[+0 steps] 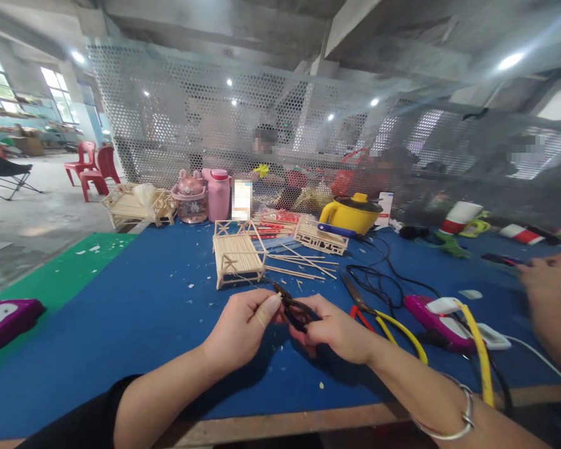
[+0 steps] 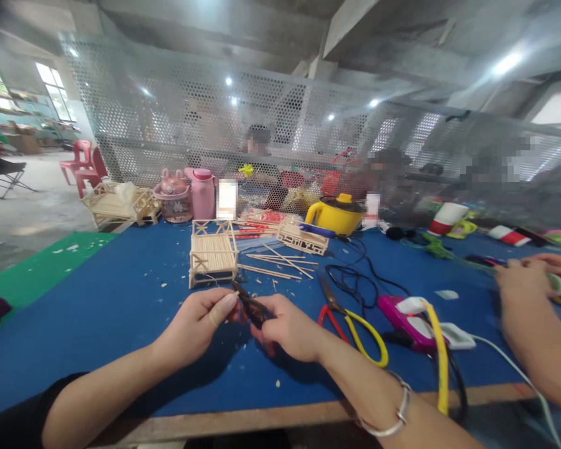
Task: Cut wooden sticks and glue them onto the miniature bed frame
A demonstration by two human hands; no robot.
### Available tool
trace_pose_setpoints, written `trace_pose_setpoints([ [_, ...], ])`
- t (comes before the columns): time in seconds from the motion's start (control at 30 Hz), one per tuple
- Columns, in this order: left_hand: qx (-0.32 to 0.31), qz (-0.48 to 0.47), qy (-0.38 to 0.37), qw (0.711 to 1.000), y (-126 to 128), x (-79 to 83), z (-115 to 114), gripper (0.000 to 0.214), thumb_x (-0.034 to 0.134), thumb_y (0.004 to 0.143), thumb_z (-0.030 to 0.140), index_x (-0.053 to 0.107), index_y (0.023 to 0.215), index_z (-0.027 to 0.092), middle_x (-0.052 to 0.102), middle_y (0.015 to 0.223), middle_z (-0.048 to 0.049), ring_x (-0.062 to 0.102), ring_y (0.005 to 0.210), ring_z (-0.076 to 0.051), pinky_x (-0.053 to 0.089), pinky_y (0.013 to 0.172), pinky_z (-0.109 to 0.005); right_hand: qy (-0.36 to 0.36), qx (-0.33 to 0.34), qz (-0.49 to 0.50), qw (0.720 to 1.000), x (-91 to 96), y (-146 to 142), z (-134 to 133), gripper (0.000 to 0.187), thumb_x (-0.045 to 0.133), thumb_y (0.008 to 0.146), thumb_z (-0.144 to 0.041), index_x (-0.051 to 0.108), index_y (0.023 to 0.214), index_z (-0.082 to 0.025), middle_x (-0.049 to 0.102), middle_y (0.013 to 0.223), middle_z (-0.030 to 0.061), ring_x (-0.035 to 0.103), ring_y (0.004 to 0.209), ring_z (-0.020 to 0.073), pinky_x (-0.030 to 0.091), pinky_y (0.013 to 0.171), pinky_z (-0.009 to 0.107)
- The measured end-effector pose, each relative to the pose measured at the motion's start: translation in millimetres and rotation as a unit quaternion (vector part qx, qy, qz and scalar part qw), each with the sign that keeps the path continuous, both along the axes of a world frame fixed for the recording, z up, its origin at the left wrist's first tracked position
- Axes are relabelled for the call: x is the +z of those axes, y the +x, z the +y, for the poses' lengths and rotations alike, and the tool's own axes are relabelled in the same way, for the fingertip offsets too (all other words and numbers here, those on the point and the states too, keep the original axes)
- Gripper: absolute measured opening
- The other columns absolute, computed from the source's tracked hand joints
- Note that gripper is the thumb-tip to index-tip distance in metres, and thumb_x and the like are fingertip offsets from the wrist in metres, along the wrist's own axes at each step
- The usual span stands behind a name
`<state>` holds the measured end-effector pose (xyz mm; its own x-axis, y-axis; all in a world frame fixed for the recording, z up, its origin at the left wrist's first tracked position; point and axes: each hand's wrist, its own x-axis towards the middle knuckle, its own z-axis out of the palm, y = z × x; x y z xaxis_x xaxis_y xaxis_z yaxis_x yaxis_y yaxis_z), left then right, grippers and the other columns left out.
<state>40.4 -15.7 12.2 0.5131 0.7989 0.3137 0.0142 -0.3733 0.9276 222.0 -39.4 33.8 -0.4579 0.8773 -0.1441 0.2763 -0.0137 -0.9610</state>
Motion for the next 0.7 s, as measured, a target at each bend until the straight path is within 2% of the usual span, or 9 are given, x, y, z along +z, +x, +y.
trace_pose_setpoints([
  [0.13,-0.003,0.008,0.001,1.0,0,-1.4,3,0.035,0.038,0.09,0.036,0.054,0.066,0.016,0.056,0.066,-0.0001,0.051,0.065,-0.012,0.04,0.066,-0.022,-0.077,0.023,0.056,0.995,-3.7,-2,-1,0.033,0.046,0.052,-0.011,0.053,0.084,-0.016,0.047,0.055,-0.005,0.042,0.043,0.0097,0.04,0.043,0.024],
  [0.2,0.026,0.033,0.008,0.999,0,-1.3,5,0.036,0.038,0.09,0.036,0.054,0.064,0.016,0.056,0.064,0.0004,0.05,0.063,-0.012,0.039,0.063,-0.022,-0.015,-0.001,0.003,1.0,-1.8,-8,-2,0.028,0.045,0.055,-0.012,0.054,0.081,-0.017,0.049,0.056,-0.0039,0.046,0.047,0.0113,0.043,0.048,0.025],
  [0.27,0.073,0.064,0.017,0.995,-1,-1.0,5,0.037,0.038,0.089,0.036,0.055,0.063,0.016,0.054,0.06,0.0012,0.049,0.06,-0.012,0.037,0.06,-0.022,0.117,-0.05,-0.117,0.985,0.8,-15,-1,0.022,0.044,0.063,-0.013,0.057,0.081,-0.018,0.058,0.066,0.0001,0.056,0.063,0.0157,0.045,0.062,0.027],
  [0.33,0.098,0.09,0.042,0.99,-1,-0.4,1,0.037,0.039,0.089,0.036,0.055,0.062,0.016,0.053,0.058,0.0015,0.048,0.058,-0.012,0.036,0.058,-0.022,0.222,-0.134,-0.289,0.921,2.4,-19,3,0.025,0.043,0.069,-0.013,0.06,0.087,-0.019,0.065,0.08,0.0046,0.06,0.081,0.0201,0.043,0.072,0.029],
  [0.4,0.082,0.096,0.076,0.989,0,-0.2,-4,0.037,0.04,0.089,0.036,0.056,0.062,0.016,0.054,0.059,0.0011,0.049,0.058,-0.012,0.036,0.058,-0.022,0.245,-0.218,-0.432,0.84,2.7,-17,8,0.03,0.043,0.07,-0.013,0.059,0.095,-0.018,0.067,0.089,0.0094,0.062,0.086,0.0245,0.042,0.072,0.032],
  [0.43,0.07,0.092,0.087,0.99,1,-0.5,-6,0.037,0.039,0.089,0.035,0.057,0.063,0.016,0.055,0.06,0.0009,0.05,0.059,-0.012,0.037,0.059,-0.022,0.242,-0.249,-0.476,0.808,2.8,-13,10,0.032,0.044,0.07,-0.013,0.058,0.098,-0.017,0.067,0.092,0.0114,0.062,0.086,0.0264,0.041,0.071,0.033],
  [0.47,0.058,0.085,0.088,0.991,1,-1.2,-6,0.037,0.038,0.089,0.035,0.058,0.065,0.016,0.057,0.062,0.0007,0.051,0.061,-0.011,0.037,0.06,-0.021,0.24,-0.267,-0.499,0.789,2.8,-10,12,0.033,0.045,0.07,-0.014,0.057,0.1,-0.017,0.067,0.095,0.0128,0.062,0.087,0.0279,0.041,0.07,0.034],
  [0.6,0.067,0.098,0.042,0.992,3,-7.2,1,0.033,0.045,0.086,0.035,0.064,0.067,0.016,0.061,0.064,-0.0001,0.052,0.062,-0.013,0.038,0.061,-0.022,0.233,-0.228,-0.533,0.78,1.9,3,14,0.039,0.05,0.07,-0.02,0.054,0.108,-0.018,0.064,0.106,0.0125,0.06,0.095,0.0292,0.041,0.074,0.035],
  [0.7,0.046,0.108,-0.003,0.993,3,-11.0,7,0.031,0.047,0.084,0.035,0.066,0.07,0.016,0.06,0.061,0.0009,0.051,0.06,-0.013,0.036,0.058,-0.022,0.206,-0.166,-0.55,0.792,-2.6,7,17,0.048,0.054,0.07,-0.027,0.053,0.117,-0.017,0.059,0.117,0.0153,0.055,0.107,0.0314,0.04,0.083,0.04],
])
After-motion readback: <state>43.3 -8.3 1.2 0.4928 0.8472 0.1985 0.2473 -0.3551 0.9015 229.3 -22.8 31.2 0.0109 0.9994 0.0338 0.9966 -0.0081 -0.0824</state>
